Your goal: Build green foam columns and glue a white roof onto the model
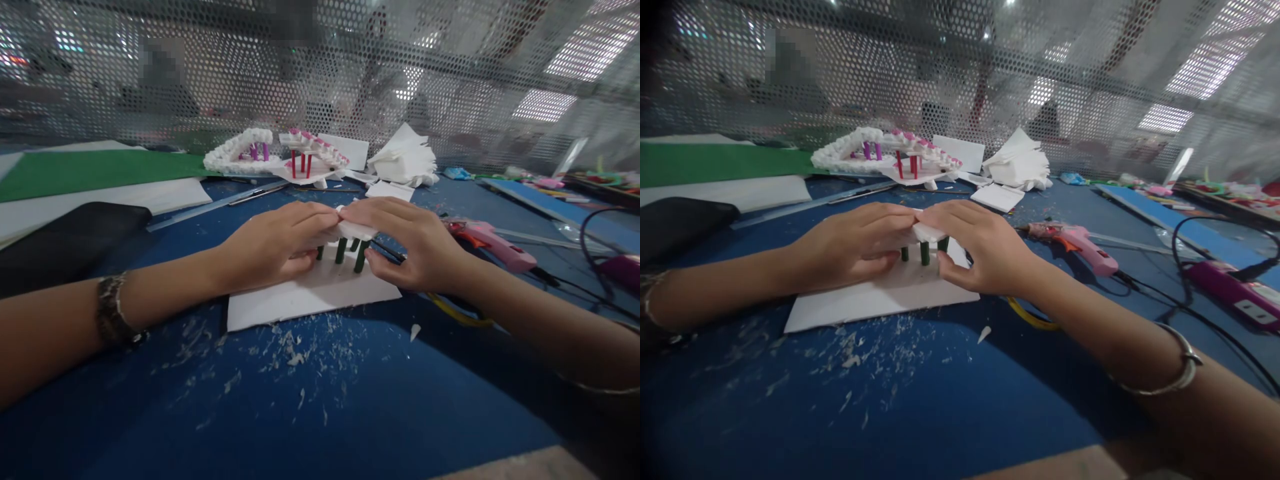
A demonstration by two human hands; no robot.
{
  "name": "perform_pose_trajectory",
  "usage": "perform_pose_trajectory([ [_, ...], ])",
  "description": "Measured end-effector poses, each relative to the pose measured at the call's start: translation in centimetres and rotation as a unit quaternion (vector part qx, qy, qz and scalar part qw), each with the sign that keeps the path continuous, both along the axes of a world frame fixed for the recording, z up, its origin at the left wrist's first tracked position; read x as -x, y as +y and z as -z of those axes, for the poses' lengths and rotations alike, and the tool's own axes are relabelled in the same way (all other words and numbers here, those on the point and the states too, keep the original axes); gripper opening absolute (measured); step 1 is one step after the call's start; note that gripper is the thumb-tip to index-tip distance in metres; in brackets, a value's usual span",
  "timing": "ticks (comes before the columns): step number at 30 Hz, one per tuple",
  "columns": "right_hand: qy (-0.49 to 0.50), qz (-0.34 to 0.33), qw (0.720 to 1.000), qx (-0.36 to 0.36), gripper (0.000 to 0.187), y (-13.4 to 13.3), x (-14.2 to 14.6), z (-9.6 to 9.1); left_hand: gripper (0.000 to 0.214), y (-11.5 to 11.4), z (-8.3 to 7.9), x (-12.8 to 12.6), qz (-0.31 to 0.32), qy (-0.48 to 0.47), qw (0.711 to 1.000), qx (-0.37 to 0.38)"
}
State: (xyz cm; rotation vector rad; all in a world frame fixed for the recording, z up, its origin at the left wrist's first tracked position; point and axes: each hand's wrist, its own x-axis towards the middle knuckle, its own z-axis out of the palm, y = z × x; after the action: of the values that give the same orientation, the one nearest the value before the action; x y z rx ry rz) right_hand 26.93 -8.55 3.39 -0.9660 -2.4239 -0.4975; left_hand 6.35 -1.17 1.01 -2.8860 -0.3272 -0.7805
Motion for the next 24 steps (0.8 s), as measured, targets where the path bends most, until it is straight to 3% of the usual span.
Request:
perform_pose_trajectory([
  [11, -0.002, 0.031, 0.999, 0.035, 0.041, -0.36, -0.21, -0.28, 0.036, -0.15, -0.09, -0.06, -0.008, 0.007, 1.000, -0.016],
  [24, 0.034, 0.021, 0.999, 0.007, 0.023, -0.08, -0.11, 0.06, 0.041, -0.06, 0.08, -0.03, 0.008, -0.005, 1.000, -0.011],
])
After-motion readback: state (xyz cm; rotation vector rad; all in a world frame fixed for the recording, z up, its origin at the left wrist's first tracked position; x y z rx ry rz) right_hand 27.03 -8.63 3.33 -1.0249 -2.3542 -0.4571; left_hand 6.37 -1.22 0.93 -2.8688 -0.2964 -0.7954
